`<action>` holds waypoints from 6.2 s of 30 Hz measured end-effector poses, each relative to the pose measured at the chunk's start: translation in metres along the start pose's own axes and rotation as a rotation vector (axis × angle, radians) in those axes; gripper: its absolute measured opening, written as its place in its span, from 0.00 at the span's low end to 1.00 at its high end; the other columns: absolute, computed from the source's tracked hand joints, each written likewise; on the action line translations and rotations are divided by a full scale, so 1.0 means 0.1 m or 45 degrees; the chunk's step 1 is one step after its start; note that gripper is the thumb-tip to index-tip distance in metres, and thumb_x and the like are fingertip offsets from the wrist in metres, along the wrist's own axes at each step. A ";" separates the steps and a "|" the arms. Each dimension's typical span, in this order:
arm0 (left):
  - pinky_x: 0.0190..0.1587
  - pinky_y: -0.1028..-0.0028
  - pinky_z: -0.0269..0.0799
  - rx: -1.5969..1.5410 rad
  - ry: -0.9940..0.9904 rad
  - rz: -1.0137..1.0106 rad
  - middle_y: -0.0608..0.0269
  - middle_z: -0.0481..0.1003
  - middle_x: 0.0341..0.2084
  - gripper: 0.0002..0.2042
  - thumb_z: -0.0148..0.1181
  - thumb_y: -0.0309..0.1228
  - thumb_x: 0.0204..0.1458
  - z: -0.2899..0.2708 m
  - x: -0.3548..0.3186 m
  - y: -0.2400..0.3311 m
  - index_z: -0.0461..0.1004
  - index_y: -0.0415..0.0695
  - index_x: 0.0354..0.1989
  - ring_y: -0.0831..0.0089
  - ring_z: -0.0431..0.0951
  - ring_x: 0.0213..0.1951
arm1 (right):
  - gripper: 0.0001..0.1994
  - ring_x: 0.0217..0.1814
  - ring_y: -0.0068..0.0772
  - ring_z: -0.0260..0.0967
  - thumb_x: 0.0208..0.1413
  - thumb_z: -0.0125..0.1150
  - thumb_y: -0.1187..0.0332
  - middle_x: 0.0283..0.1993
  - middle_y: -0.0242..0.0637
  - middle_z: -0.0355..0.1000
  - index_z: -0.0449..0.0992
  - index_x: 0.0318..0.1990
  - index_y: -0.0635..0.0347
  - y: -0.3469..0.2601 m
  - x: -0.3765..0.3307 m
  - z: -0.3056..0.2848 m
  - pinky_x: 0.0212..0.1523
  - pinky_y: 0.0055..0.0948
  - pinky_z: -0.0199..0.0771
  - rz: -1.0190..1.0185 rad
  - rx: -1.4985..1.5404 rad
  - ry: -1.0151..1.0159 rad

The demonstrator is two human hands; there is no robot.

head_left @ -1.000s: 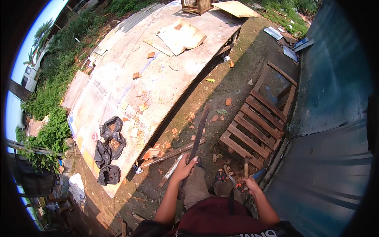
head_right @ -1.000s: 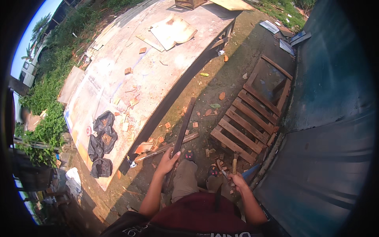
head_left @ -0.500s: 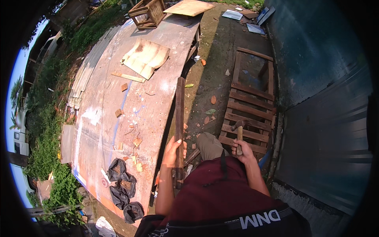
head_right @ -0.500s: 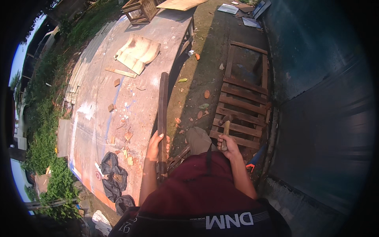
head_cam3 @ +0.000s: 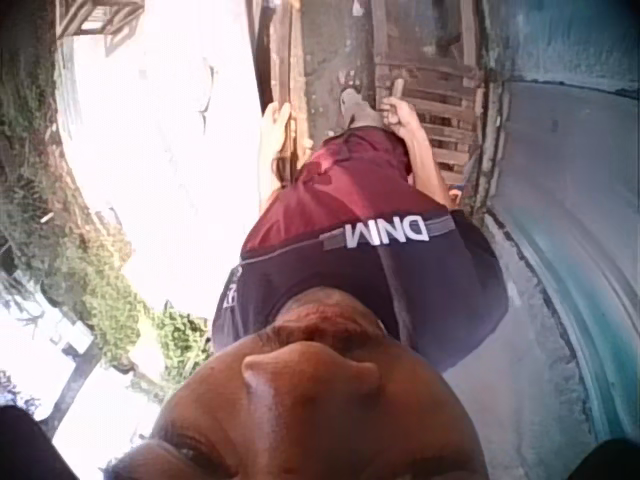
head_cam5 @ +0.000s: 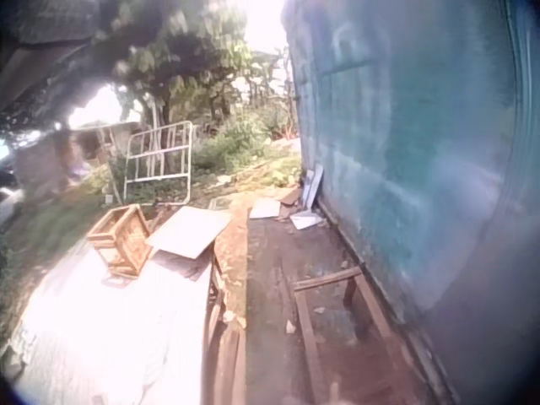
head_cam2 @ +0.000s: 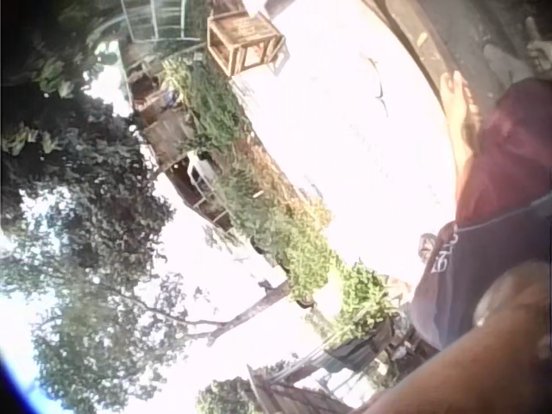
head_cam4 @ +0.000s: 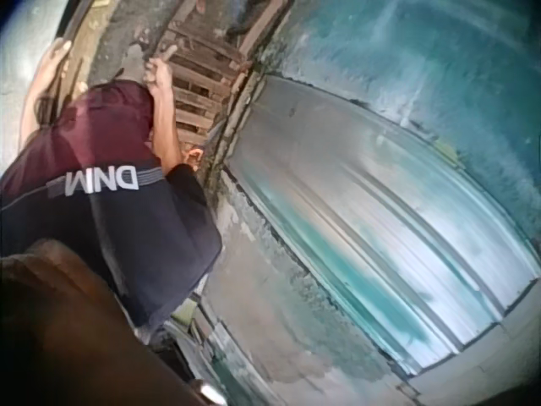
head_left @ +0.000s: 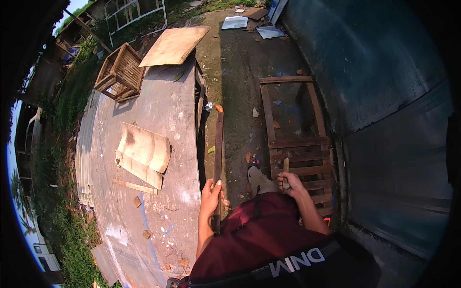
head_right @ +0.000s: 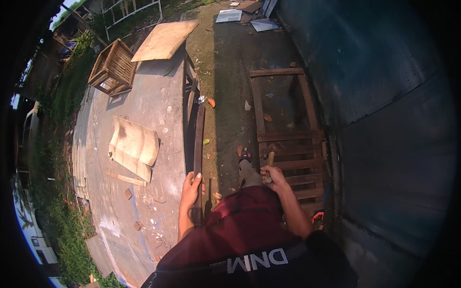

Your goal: The person sits on the ground and uses a hammer to drive nails into a wooden frame, securing a wooden plank to the structure. The person repeatedly positions the plank and hammers nails to attach it.

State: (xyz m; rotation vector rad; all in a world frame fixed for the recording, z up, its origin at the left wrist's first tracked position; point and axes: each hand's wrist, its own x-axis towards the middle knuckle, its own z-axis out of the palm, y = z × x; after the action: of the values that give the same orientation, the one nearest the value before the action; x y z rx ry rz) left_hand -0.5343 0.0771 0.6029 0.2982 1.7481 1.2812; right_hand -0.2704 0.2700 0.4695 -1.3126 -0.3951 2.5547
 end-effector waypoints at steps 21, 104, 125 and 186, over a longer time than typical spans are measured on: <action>0.38 0.78 0.69 0.379 -0.549 0.306 0.65 0.75 0.32 0.18 0.60 0.39 0.62 1.74 6.36 3.91 0.70 0.38 0.53 0.81 0.74 0.35 | 0.04 0.23 0.23 0.58 0.59 0.55 0.71 0.26 0.28 0.65 0.66 0.34 0.54 -4.30 3.18 1.41 0.22 0.24 0.56 -0.631 0.728 0.163; 0.50 0.71 0.82 2.404 -3.053 -0.890 0.47 0.73 0.52 0.33 0.71 0.44 0.54 6.75 12.18 -3.13 0.65 0.34 0.58 0.60 0.81 0.49 | 0.15 0.20 0.13 0.51 0.68 0.56 0.52 0.33 0.25 0.70 0.70 0.35 0.52 -4.36 11.67 -1.43 0.20 0.20 0.51 -1.693 3.130 3.000; 0.65 0.57 0.67 2.069 -3.109 -0.853 0.48 0.65 0.64 0.30 0.52 0.51 0.66 7.45 12.23 -3.09 0.60 0.37 0.65 0.57 0.68 0.64 | 0.09 0.19 0.15 0.49 0.67 0.58 0.63 0.24 0.20 0.57 0.70 0.34 0.53 -4.22 11.73 -1.51 0.19 0.21 0.48 -2.040 3.127 3.003; 0.45 0.63 0.78 1.674 -3.262 -0.054 0.57 0.79 0.44 0.13 0.51 0.37 0.60 8.52 12.19 -3.15 0.74 0.41 0.44 0.69 0.77 0.42 | 0.17 0.16 0.15 0.51 0.67 0.57 0.52 0.30 0.30 0.72 0.69 0.39 0.58 -4.19 11.75 -1.41 0.17 0.22 0.52 -1.549 3.098 3.092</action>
State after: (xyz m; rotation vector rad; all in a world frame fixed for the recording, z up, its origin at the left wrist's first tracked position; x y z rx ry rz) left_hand -0.4445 1.2683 -0.3376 1.5336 -0.1710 -0.8377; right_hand -0.7831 1.0705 -0.3501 -0.7554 1.2176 -1.0534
